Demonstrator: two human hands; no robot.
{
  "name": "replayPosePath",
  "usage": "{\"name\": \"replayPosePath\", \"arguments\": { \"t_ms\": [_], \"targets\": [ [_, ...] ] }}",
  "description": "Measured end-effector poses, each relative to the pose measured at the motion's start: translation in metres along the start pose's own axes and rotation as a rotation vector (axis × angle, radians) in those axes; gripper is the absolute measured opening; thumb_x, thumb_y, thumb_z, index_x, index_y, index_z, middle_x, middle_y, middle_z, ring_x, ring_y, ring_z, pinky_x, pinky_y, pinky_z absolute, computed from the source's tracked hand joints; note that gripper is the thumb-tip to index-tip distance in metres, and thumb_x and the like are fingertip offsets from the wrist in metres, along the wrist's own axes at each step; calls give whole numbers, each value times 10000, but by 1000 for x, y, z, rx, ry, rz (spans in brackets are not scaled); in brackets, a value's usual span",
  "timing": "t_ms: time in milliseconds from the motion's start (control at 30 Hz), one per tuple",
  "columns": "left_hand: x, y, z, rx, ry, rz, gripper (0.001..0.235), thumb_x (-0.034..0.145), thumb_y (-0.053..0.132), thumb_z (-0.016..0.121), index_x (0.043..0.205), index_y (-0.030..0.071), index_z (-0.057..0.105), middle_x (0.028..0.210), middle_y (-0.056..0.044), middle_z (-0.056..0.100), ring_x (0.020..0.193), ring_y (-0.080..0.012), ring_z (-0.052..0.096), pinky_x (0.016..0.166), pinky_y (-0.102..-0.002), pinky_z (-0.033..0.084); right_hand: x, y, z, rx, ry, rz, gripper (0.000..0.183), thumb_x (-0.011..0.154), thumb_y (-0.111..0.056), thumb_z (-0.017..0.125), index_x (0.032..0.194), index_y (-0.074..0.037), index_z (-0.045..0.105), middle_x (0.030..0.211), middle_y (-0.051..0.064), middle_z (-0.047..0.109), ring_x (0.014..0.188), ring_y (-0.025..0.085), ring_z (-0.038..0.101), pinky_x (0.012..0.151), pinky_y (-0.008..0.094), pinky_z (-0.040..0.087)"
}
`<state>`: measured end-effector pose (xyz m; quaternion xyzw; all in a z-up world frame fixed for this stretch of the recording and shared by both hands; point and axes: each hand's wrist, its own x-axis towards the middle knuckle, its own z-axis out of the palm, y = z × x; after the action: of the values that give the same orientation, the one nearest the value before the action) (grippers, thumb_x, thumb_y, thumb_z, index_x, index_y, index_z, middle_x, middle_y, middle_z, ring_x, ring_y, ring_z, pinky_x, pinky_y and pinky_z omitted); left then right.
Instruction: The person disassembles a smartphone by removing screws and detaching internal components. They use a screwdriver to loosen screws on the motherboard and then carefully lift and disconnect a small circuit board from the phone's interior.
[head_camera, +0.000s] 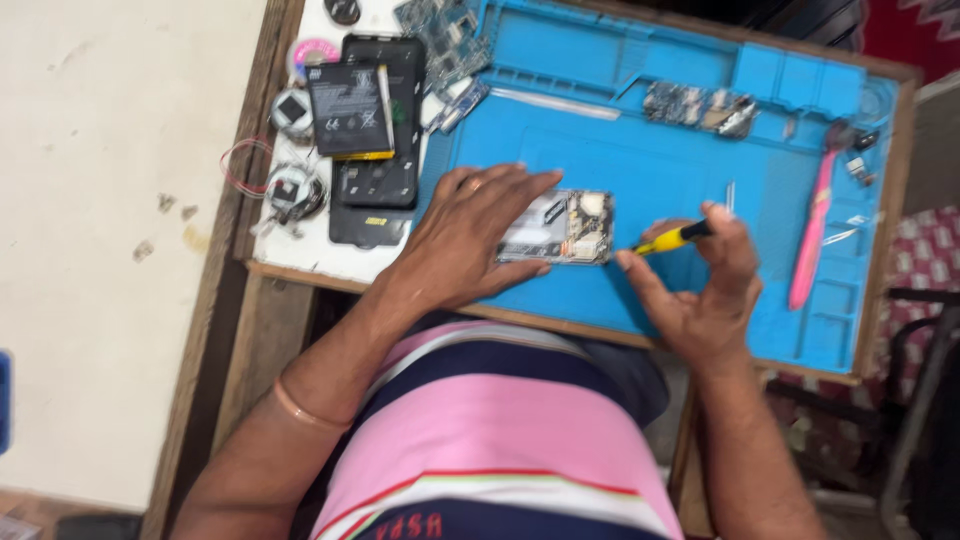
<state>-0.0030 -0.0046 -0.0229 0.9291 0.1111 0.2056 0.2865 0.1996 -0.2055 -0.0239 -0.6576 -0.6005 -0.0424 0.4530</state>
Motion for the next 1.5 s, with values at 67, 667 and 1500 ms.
{"name": "replayPosePath", "arguments": {
  "t_ms": [67,667,1500],
  "targets": [
    [1,3,-5,-4,-8,11,845,849,415,801,1547,117,431,1500,-201,546,1416,-380,462,1144,-511,308,4,0,1,-472,42,-186,862,767,-166,929,1404,-15,369,1102,322,602,959,421,688,724,377,604],
    [7,18,-12,17,-28,-15,824,805,441,804,1498,148,469,1392,-181,571,1302,-379,500,1114,-514,329,7,-16,-5,-61,-17,-101,772,852,1,780,1466,-158,342,1013,56,776,932,210,788,1151,581,425],
    [14,37,-15,103,-147,-123,946,687,460,879,1483,159,465,1298,-153,651,1167,-366,581,974,-498,425,5,-14,-5,-187,89,-70,851,802,-93,865,1447,-149,314,859,41,722,797,180,744,1121,575,417]
  ]
}}
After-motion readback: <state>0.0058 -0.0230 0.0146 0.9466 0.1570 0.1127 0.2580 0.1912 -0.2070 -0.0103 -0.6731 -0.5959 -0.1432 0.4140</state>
